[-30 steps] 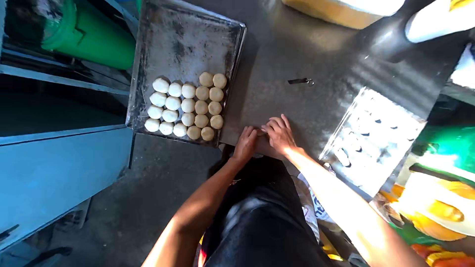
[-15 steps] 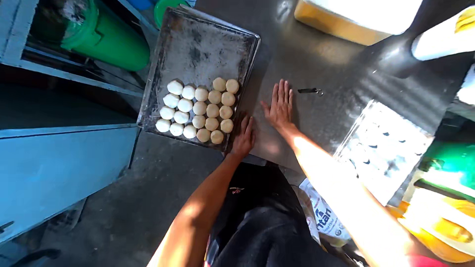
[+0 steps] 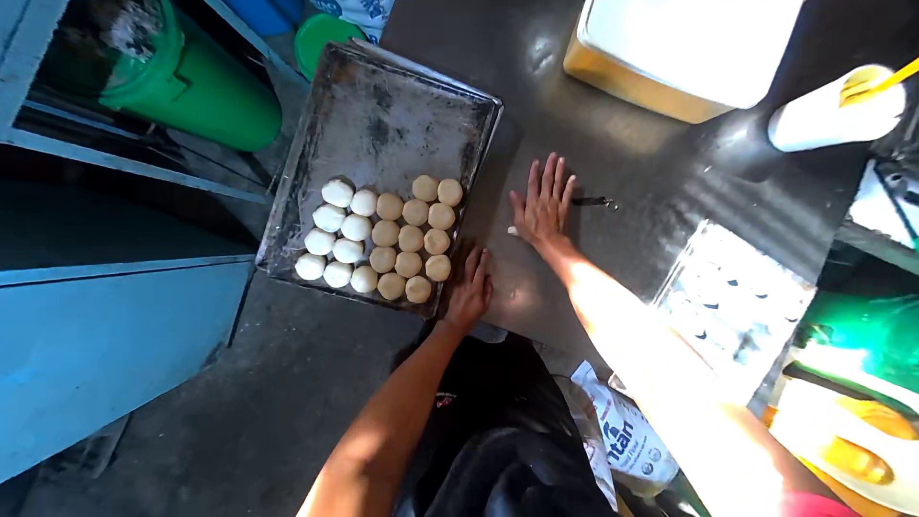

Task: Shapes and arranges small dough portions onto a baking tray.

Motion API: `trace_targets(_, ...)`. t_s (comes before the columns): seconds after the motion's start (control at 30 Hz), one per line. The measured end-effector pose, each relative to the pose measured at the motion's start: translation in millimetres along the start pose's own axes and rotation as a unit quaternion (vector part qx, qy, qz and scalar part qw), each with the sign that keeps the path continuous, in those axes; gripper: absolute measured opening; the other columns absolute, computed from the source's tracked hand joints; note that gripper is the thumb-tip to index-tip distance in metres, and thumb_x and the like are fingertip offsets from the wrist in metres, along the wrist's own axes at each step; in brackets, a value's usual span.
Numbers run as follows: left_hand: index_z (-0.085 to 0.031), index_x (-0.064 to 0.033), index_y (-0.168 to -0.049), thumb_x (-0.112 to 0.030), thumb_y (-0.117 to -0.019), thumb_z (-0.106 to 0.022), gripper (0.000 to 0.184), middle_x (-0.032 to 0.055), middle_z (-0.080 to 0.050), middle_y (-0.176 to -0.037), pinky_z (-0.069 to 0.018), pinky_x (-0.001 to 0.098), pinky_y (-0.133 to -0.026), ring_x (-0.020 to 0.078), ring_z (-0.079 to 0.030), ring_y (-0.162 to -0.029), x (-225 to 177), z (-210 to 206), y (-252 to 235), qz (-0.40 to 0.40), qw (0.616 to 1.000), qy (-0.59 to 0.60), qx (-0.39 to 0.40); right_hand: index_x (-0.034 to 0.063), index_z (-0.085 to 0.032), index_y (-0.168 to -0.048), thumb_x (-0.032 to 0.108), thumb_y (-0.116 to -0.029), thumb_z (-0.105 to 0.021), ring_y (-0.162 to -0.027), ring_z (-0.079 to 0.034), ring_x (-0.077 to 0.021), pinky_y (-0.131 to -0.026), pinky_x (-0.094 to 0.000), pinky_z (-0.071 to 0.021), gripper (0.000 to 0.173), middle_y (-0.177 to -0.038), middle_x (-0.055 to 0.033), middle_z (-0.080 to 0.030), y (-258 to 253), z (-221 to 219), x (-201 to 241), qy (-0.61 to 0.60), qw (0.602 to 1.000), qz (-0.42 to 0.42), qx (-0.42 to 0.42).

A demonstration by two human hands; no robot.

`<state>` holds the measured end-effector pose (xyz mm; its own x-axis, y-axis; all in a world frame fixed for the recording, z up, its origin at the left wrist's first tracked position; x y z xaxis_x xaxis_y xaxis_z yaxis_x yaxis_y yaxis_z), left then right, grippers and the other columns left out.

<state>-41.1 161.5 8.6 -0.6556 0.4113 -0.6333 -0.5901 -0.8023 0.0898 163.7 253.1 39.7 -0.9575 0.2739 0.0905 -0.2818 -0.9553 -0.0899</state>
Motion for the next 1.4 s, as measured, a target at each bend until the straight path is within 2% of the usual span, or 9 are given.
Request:
trace_targets(0.27, -0.035, -0.0129, -0.160, -0.029, -0.1060, -0.046, 0.058, 0.0183, -0.032, -0.165, -0.0632, 0.0455, -0.066, 0.0283, -0.075, -0.089, 5, -2, -4, 0.026, 0.999, 0.022, 0.018, 0.0015, -0.031, -0.160, 0.064, -0.1026, -0.027, -0.157, -0.023, -0.0348, -0.127, -0.0597, -0.0197, 0.085, -0.168, -0.0199, -0.027, 247, 25, 44, -0.048, 0.985, 0.112, 0.125)
trace_targets(0.43, -0.039, -0.0115, -0.158, -0.025, -0.1035, -0.051, 0.057, 0.0185, -0.036, -0.162, -0.0616, 0.0440, -0.058, 0.0262, -0.075, -0.078, 2, 2, -5, 0.014, 1.000, -0.004, -0.004, 0.0289, -0.039, -0.159, 0.057, -0.1066, -0.026, -0.157, -0.014, -0.0451, -0.120, -0.0746, -0.0113, 0.061, -0.169, -0.0166, -0.024, 113, 3, 26, -0.030, 0.993, 0.079, 0.087)
trace_targets(0.53, -0.037, -0.0135, -0.159, -0.025, -0.1035, -0.052, 0.059, 0.0181, -0.034, -0.164, -0.0624, 0.0444, -0.061, 0.0261, -0.075, -0.079, 1, 1, -2, 0.011, 1.000, -0.015, -0.010, 0.0312, -0.037, -0.160, 0.059, -0.1070, -0.025, -0.159, -0.005, -0.0418, -0.122, -0.0738, -0.0052, 0.061, -0.172, -0.0122, -0.017, 29, -5, 8, -0.076, 0.991, 0.061, 0.094)
trace_targets(0.63, -0.035, -0.0165, -0.160, -0.029, -0.1064, -0.047, 0.057, 0.0151, -0.028, -0.167, -0.0635, 0.0462, -0.067, 0.0275, -0.075, -0.089, 1, 4, -5, 0.033, 0.999, 0.000, 0.023, 0.0129, -0.068, -0.134, 0.042, -0.1079, -0.046, -0.148, -0.041, -0.0319, -0.124, -0.0523, -0.0312, 0.045, -0.151, -0.0116, -0.055, -20, 51, -40, -0.194, 0.979, 0.063, -0.005)
trace_targets(0.77, -0.043, -0.0150, -0.156, -0.037, -0.1063, -0.048, 0.054, 0.0115, -0.036, -0.164, -0.0618, 0.0472, -0.086, 0.0280, -0.068, -0.116, -20, 28, -15, 0.058, 0.998, -0.024, 0.017, 0.0097, -0.073, -0.116, 0.020, -0.1000, -0.063, -0.122, -0.060, -0.0358, -0.098, -0.0532, -0.0539, 0.022, -0.125, -0.0147, -0.066, -10, 73, -132, -0.131, 0.986, 0.084, 0.053)
trace_targets(0.87, -0.050, -0.0085, -0.149, -0.032, -0.1043, -0.052, 0.051, 0.0140, -0.040, -0.161, -0.0305, 0.0538, -0.124, 0.0304, -0.031, -0.153, -64, 34, -42, -0.030, 0.999, -0.038, -0.017, 0.0095, -0.074, -0.115, 0.012, -0.1001, -0.063, -0.111, -0.065, -0.0380, -0.088, -0.0538, -0.0568, 0.019, -0.117, -0.0168, -0.067, 9, 60, -150, -0.094, 0.983, 0.146, 0.060)
trace_targets(1.07, -0.041, -0.0096, -0.156, -0.042, -0.1062, -0.044, 0.060, 0.0116, -0.031, -0.167, -0.0149, 0.0549, -0.128, 0.0271, -0.020, -0.158, -130, -26, -96, -0.138, 0.982, -0.123, 0.044, 0.0020, -0.070, -0.112, 0.014, -0.1035, -0.051, -0.100, -0.067, -0.0393, -0.073, -0.0520, -0.0569, 0.024, -0.109, -0.0203, -0.067, 18, 59, -142, -0.008, 0.990, 0.141, 0.000)
trace_targets(1.27, -0.030, -0.0086, -0.162, -0.040, -0.1071, -0.040, 0.064, 0.0105, -0.017, -0.172, -0.0102, 0.0519, -0.130, 0.0242, -0.008, -0.160, -128, -61, -61, -0.169, 0.968, -0.177, 0.062, 0.0056, -0.071, -0.112, 0.013, -0.1043, -0.050, -0.100, -0.067, -0.0387, -0.068, -0.0519, -0.0556, 0.024, -0.110, -0.0182, -0.067, 28, 59, -146, 0.008, 0.996, 0.087, -0.007)
trace_targets(1.4, -0.036, -0.0168, -0.160, -0.031, -0.1073, -0.045, 0.056, 0.0033, -0.018, -0.172, -0.0129, 0.0496, -0.130, 0.0193, -0.009, -0.160, -125, -57, -24, -0.198, 0.971, -0.110, 0.079, 0.0009, -0.071, -0.114, 0.016, -0.1008, -0.054, -0.104, -0.069, -0.0281, -0.088, -0.0473, -0.0572, 0.027, -0.114, -0.0166, -0.070, 25, 63, -180, -0.265, 0.956, -0.125, 0.002)
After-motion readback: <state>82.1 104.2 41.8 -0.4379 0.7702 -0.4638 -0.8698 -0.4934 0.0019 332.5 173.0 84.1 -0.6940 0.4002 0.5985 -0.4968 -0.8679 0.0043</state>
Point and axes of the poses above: each hand's wrist, its own y-axis away from the middle knuckle, its own z-axis out of the back of the hand, x = y × z, the point moved 10 cm from there along -y, towards the middle knuckle
